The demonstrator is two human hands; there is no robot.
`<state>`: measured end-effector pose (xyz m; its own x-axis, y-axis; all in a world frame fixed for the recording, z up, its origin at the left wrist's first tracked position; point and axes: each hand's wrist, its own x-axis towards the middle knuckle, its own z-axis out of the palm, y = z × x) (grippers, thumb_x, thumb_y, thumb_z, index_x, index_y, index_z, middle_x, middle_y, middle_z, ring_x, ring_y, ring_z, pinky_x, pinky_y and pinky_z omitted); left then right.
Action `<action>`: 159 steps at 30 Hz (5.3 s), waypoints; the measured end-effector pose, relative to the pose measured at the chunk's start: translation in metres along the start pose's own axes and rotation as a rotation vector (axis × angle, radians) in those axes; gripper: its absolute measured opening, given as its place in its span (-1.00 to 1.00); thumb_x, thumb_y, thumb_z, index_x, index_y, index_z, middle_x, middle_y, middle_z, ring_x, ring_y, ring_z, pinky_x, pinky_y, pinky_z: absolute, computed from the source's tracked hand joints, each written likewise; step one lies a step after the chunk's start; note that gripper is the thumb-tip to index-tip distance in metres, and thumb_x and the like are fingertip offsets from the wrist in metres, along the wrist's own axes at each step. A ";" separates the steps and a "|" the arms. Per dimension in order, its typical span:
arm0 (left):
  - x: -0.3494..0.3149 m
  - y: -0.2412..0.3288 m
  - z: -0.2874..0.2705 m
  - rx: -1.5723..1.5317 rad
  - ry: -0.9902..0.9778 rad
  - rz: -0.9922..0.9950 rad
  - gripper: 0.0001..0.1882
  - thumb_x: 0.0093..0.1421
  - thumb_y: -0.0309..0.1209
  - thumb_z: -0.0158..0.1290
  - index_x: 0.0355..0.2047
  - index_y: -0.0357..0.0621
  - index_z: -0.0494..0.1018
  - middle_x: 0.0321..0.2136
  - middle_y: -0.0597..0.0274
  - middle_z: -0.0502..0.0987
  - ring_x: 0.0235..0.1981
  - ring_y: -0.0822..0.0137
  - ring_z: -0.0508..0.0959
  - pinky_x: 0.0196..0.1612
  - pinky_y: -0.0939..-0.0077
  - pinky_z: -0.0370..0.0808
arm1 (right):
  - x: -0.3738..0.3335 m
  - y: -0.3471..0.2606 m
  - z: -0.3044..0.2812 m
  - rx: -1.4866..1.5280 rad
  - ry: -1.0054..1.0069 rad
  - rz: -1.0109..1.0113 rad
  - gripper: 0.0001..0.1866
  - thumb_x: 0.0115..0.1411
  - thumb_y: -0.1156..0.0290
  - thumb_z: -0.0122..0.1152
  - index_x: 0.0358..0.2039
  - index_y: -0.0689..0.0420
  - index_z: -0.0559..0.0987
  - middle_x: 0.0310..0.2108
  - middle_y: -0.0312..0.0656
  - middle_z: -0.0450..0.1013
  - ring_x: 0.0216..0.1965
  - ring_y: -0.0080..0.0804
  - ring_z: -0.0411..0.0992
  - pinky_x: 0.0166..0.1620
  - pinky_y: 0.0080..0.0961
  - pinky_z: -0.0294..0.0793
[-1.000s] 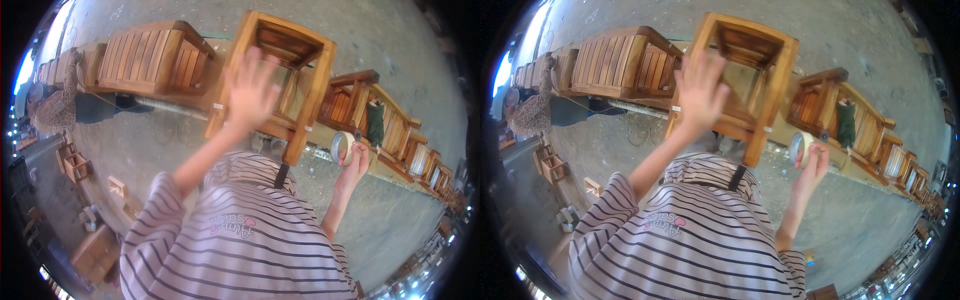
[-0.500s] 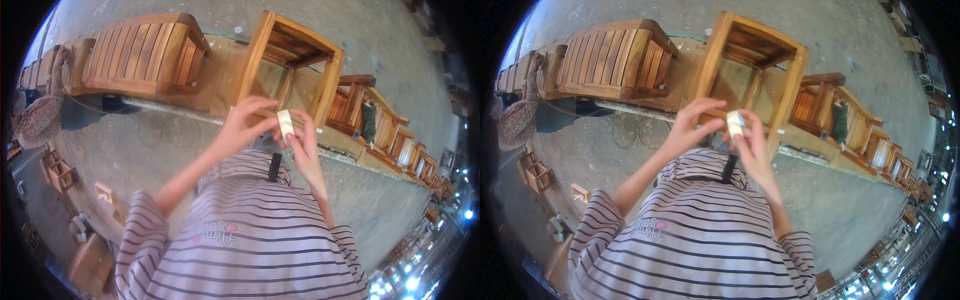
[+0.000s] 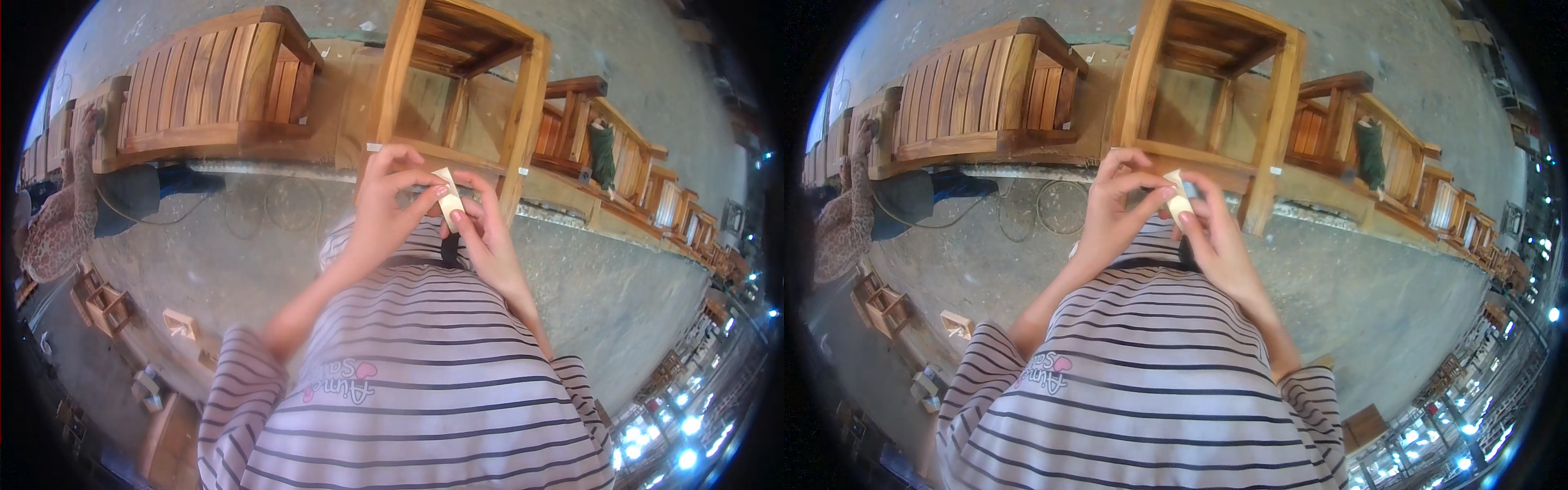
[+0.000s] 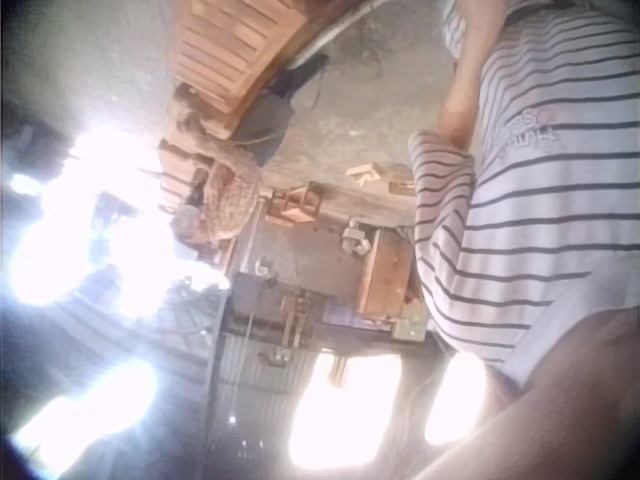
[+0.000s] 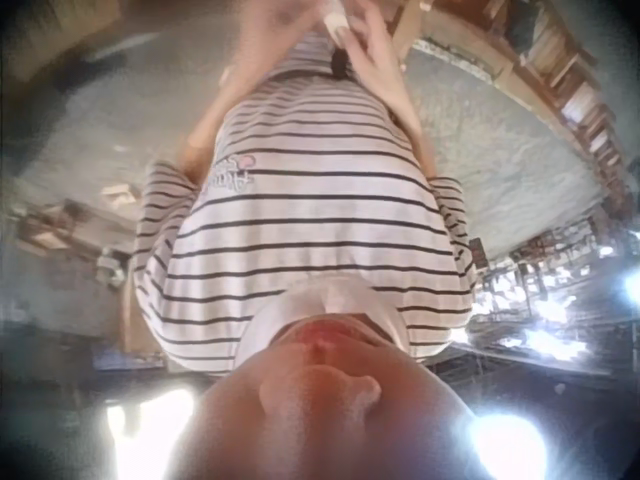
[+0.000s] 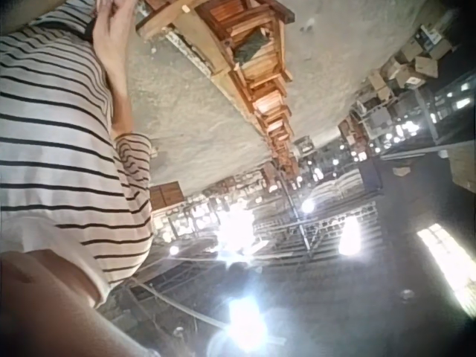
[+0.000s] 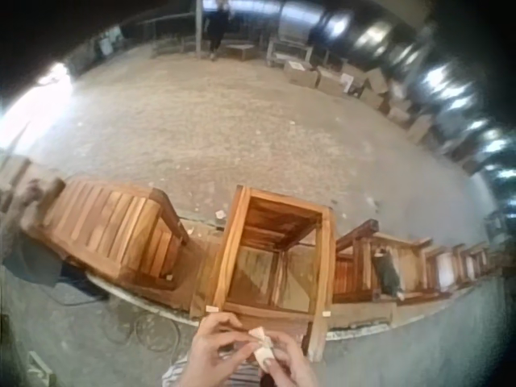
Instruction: Applying tape to the joints and edges of wooden stools in a furniture factory.
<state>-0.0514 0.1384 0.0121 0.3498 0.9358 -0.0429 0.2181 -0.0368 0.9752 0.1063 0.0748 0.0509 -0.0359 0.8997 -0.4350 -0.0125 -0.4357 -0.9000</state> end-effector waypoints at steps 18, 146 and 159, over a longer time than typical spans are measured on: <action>-0.011 0.017 0.008 0.123 -0.053 0.038 -0.85 -0.01 -0.45 0.27 -0.40 -0.18 0.58 -0.29 0.19 0.23 -0.16 0.24 0.29 -0.05 0.44 0.25 | -0.022 0.017 -0.008 0.123 0.095 0.075 -0.71 0.31 0.54 0.02 0.03 0.20 0.31 -0.35 -0.14 0.55 -0.41 -0.56 0.48 -0.27 -0.64 0.45; 0.153 -0.006 0.141 0.323 -0.323 0.347 -0.84 -0.04 -0.44 0.19 -0.39 -0.17 0.57 -0.21 0.05 0.31 -0.15 0.07 0.31 -0.09 0.31 0.31 | 0.068 0.023 -0.158 -1.080 0.463 -0.323 -0.83 0.13 0.57 0.03 -0.23 0.18 0.36 -0.51 0.05 0.49 -0.50 0.08 0.51 -0.47 -0.08 0.50; 0.182 -0.084 0.132 -0.286 -0.481 -0.467 -0.53 0.25 -0.12 0.07 -0.04 -0.28 0.51 -0.07 0.19 0.54 0.04 0.38 0.42 0.14 0.46 0.29 | 0.057 0.051 -0.155 -0.610 0.629 -0.322 -0.92 0.26 0.47 0.07 -0.31 0.21 0.43 -0.55 0.02 0.46 -0.54 -0.08 0.49 -0.49 -0.23 0.43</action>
<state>0.1138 0.2657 -0.1063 0.6548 0.5716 -0.4944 0.2183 0.4832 0.8478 0.2586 0.1084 -0.0243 0.4282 0.9014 0.0638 0.6057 -0.2340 -0.7605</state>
